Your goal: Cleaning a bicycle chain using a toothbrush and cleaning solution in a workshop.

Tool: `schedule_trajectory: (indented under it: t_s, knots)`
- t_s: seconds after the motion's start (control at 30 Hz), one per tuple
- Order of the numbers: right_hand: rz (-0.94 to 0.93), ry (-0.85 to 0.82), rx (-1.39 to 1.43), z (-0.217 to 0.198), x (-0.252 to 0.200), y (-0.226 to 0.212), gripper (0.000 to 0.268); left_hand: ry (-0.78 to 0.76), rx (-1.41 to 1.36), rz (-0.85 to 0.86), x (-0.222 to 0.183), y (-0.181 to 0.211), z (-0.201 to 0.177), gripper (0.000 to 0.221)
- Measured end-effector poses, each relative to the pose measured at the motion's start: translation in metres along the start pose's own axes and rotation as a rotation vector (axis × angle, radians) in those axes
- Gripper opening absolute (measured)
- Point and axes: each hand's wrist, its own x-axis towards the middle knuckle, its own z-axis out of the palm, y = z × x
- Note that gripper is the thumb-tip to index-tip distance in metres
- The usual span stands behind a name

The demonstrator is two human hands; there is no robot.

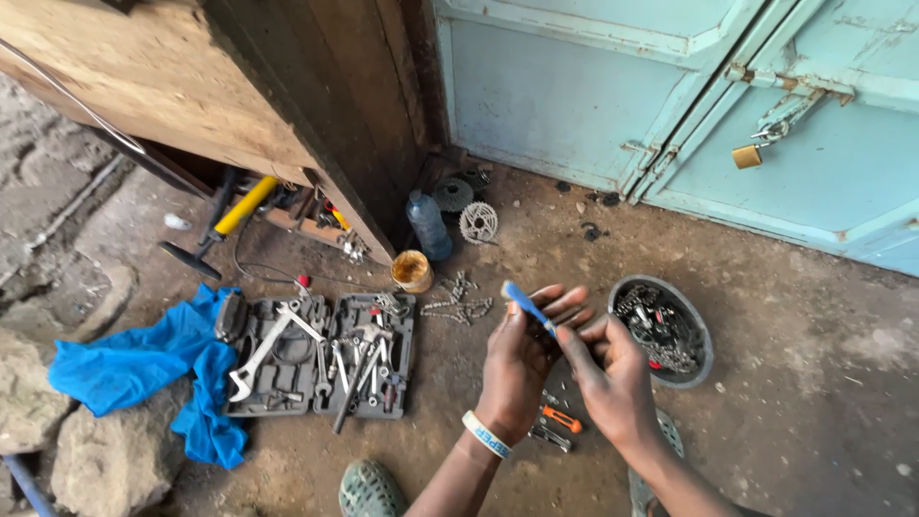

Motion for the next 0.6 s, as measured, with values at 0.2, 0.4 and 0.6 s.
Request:
schedule_trajectory:
  t_s: [0.2, 0.4, 0.6]
  knots:
    - [0.343, -0.184, -0.269, -0.051, 0.022, 0.026, 0.030, 0.008, -0.011, 0.055, 0.017, 0.032, -0.019, 0.053]
    - [0.395, -0.150, -0.268, -0.077, 0.040, 0.044, 0.037, -0.040, -0.023, 0.025, 0.010, 0.037, -0.023, 0.061]
    - [0.383, -0.419, -1.252, -0.014, 0.052, 0.171, 0.016, -0.051, -0.112, 0.005, 0.008, 0.046, -0.030, 0.060]
